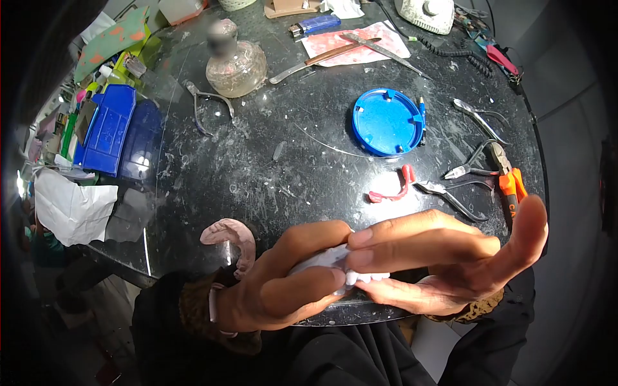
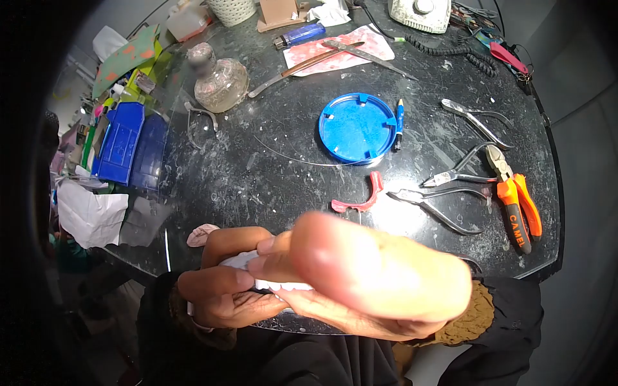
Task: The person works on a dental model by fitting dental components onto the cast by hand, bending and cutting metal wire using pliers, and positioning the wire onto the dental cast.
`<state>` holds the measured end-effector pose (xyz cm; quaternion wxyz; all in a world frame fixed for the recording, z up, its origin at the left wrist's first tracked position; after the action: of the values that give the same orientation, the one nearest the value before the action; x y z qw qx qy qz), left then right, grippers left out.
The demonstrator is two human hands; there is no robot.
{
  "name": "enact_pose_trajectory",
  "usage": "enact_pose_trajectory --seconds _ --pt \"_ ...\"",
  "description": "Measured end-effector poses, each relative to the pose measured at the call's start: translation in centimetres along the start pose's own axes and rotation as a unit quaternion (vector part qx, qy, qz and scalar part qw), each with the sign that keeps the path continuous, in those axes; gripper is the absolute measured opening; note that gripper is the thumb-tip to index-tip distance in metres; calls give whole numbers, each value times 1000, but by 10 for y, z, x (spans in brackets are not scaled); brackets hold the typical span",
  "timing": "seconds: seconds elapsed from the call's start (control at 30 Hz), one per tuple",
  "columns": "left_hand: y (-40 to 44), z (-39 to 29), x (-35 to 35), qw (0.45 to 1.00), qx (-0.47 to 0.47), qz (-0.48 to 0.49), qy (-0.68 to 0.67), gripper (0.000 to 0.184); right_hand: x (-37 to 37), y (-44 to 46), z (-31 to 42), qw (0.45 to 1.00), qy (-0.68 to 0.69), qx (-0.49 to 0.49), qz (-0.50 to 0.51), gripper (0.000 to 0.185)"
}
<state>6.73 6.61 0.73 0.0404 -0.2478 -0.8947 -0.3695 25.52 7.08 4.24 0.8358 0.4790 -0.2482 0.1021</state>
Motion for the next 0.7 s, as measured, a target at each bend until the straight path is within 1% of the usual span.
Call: enact_pose_trajectory --seconds 0.07,0.17,0.33,0.4,0.47,0.7 --pt "0 -2 1 1000 -7 5 28 61 2 1 0 1000 -1 2 3 76" --pt "4 -1 6 993 -18 55 101 71 3 1 1 1000 -3 1 4 77" --pt "4 -1 6 992 -17 57 111 67 2 -1 2 1000 -3 -8 -1 79" --pt "3 -1 6 996 -14 47 76 61 2 -1 4 1000 -1 -12 -5 79" --pt "-2 1 3 1000 -14 20 -6 50 3 -2 5 1000 -1 -17 -5 80" --pt "-3 4 -3 1000 -17 -9 -14 52 2 -4 4 999 1 -29 -16 83"
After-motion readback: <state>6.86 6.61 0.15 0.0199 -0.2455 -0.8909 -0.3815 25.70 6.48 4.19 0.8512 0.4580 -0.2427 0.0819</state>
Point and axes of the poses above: each hand's wrist, its own y-axis towards the middle knuckle, its own x-axis out of the back of the hand, z = x × y, the point moved 2 cm from there along y, towards the middle knuckle, and after that the axes turned 5 degrees about -y, right-handed, at the moved point
